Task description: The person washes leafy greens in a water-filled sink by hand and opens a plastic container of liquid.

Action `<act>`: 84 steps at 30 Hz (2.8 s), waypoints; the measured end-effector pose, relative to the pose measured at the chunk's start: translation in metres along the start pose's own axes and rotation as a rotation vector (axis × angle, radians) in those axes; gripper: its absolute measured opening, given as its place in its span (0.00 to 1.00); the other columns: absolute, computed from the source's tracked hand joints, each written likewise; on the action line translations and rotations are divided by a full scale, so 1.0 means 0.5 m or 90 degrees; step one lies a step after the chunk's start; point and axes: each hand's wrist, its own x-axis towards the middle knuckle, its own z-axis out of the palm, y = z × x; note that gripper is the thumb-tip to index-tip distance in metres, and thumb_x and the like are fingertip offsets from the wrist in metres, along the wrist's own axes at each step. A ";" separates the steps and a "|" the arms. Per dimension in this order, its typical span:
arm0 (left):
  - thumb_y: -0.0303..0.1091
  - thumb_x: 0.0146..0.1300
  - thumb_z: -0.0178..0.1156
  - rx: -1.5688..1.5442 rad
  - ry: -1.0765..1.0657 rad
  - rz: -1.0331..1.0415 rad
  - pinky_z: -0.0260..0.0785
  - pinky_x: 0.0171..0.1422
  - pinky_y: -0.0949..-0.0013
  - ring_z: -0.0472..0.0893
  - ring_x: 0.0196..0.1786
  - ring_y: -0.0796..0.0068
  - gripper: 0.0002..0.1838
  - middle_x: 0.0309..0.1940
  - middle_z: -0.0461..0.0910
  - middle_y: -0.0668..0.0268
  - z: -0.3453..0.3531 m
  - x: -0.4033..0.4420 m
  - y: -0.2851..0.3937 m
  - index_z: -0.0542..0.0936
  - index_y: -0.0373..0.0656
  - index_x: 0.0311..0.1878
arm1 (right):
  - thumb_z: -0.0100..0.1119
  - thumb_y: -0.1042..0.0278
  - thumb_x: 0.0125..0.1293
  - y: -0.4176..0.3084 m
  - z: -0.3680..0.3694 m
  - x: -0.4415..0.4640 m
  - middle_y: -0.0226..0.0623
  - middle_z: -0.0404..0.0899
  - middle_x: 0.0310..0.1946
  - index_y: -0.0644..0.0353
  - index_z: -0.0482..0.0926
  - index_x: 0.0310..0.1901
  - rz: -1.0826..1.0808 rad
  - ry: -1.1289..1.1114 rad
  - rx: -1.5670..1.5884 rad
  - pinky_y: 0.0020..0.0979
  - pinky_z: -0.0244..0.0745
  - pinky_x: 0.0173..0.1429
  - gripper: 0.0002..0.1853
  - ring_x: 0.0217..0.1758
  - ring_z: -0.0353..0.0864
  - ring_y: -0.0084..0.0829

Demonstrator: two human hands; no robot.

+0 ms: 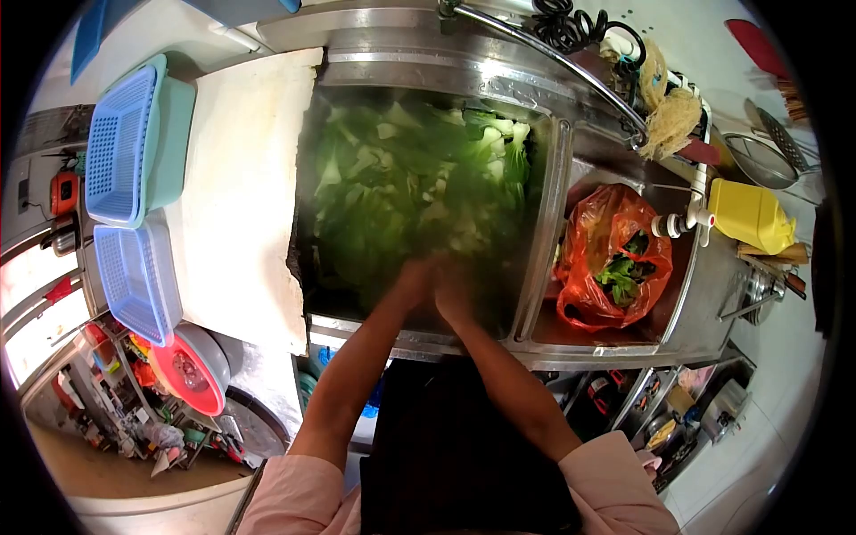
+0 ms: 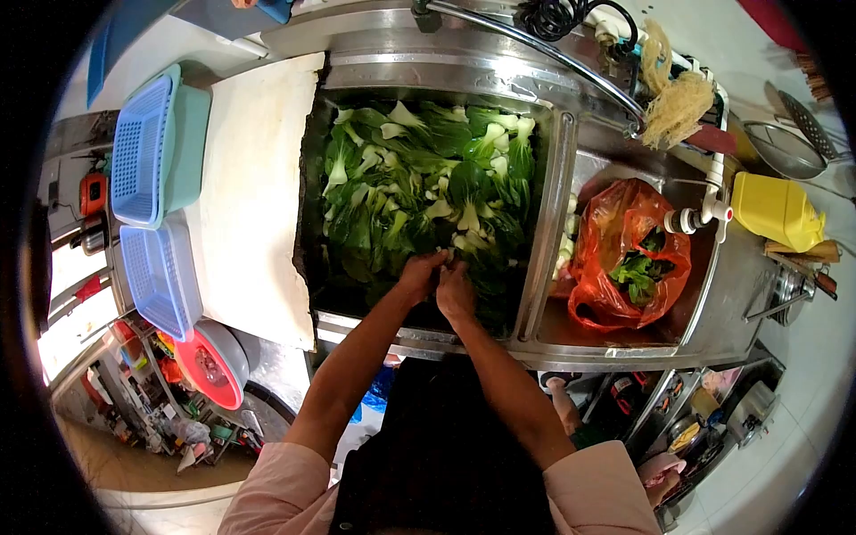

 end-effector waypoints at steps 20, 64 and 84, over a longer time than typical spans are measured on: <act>0.43 0.61 0.54 0.979 -0.127 0.162 0.73 0.51 0.48 0.80 0.47 0.47 0.17 0.44 0.80 0.44 -0.137 0.026 -0.027 0.80 0.38 0.41 | 0.51 0.60 0.68 0.119 -0.097 0.206 0.49 0.79 0.36 0.60 0.77 0.50 -0.059 -0.233 -0.264 0.56 0.70 0.32 0.16 0.29 0.75 0.48; 0.36 0.61 0.62 0.911 0.137 0.389 0.74 0.39 0.49 0.75 0.47 0.55 0.09 0.44 0.73 0.63 0.230 0.059 0.343 0.79 0.53 0.45 | 0.59 0.66 0.64 -0.039 -0.245 -0.144 0.50 0.76 0.42 0.62 0.71 0.54 0.012 -0.022 0.003 0.50 0.76 0.44 0.19 0.42 0.79 0.50; 0.33 0.63 0.60 0.711 0.145 0.449 0.67 0.36 0.59 0.73 0.31 0.64 0.04 0.32 0.73 0.65 0.236 0.020 0.398 0.80 0.46 0.38 | 0.58 0.62 0.66 -0.034 -0.328 -0.167 0.48 0.78 0.45 0.62 0.70 0.58 0.104 -0.141 0.090 0.49 0.77 0.44 0.21 0.43 0.80 0.49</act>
